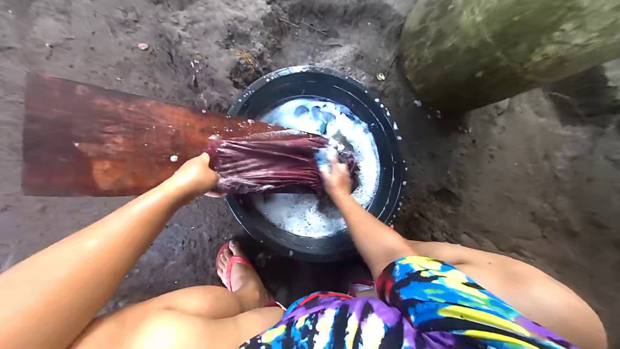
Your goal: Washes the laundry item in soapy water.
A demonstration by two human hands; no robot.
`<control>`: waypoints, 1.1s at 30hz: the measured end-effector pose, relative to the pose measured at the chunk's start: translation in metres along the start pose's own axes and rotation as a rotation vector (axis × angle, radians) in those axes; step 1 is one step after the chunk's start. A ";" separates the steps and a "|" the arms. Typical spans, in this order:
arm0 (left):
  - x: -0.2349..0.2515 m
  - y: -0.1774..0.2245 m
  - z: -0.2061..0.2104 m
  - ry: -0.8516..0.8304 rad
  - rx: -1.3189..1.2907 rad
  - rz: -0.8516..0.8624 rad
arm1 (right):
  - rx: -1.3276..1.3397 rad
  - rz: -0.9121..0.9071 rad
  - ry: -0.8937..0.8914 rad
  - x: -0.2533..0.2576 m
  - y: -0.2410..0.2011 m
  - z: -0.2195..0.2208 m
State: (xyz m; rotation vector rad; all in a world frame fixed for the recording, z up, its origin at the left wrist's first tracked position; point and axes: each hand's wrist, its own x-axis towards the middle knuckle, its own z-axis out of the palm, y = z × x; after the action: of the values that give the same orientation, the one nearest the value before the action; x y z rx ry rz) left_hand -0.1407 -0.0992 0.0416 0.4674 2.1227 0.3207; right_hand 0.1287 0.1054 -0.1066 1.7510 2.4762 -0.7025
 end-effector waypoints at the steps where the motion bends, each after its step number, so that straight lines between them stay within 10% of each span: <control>1: 0.004 -0.004 0.000 -0.007 -0.023 0.014 | -0.010 0.126 -0.006 0.009 0.013 -0.002; 3: 0.015 -0.010 0.004 -0.029 -0.058 0.039 | 0.029 0.196 0.001 0.005 -0.015 -0.007; 9: 0.015 -0.017 0.000 -0.064 -0.088 0.061 | 0.246 -0.544 -0.123 -0.080 -0.200 0.018; 15: 0.012 -0.011 0.001 -0.047 -0.019 0.075 | 0.071 0.105 0.003 0.010 -0.024 -0.006; 17: 0.014 -0.009 0.001 -0.054 -0.009 0.078 | 0.076 0.226 0.004 0.012 -0.026 -0.003; 22: 0.009 -0.001 0.005 -0.033 0.073 0.046 | 0.244 -0.384 -0.054 -0.071 -0.177 0.025; 25: 0.009 -0.004 0.002 -0.018 0.085 0.049 | 0.233 -0.463 -0.128 -0.065 -0.161 0.013; 30: 0.005 0.000 0.005 -0.015 0.098 0.042 | 0.062 0.143 -0.073 -0.003 0.011 -0.002; 33: 0.009 0.000 0.012 0.016 0.091 0.112 | 0.243 0.374 -0.023 -0.001 0.025 -0.022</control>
State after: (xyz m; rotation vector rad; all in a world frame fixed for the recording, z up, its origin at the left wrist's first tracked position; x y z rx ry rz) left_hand -0.1352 -0.0942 0.0281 0.6408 2.1372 0.2929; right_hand 0.1567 0.1191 -0.0946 2.1878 2.0261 -1.0066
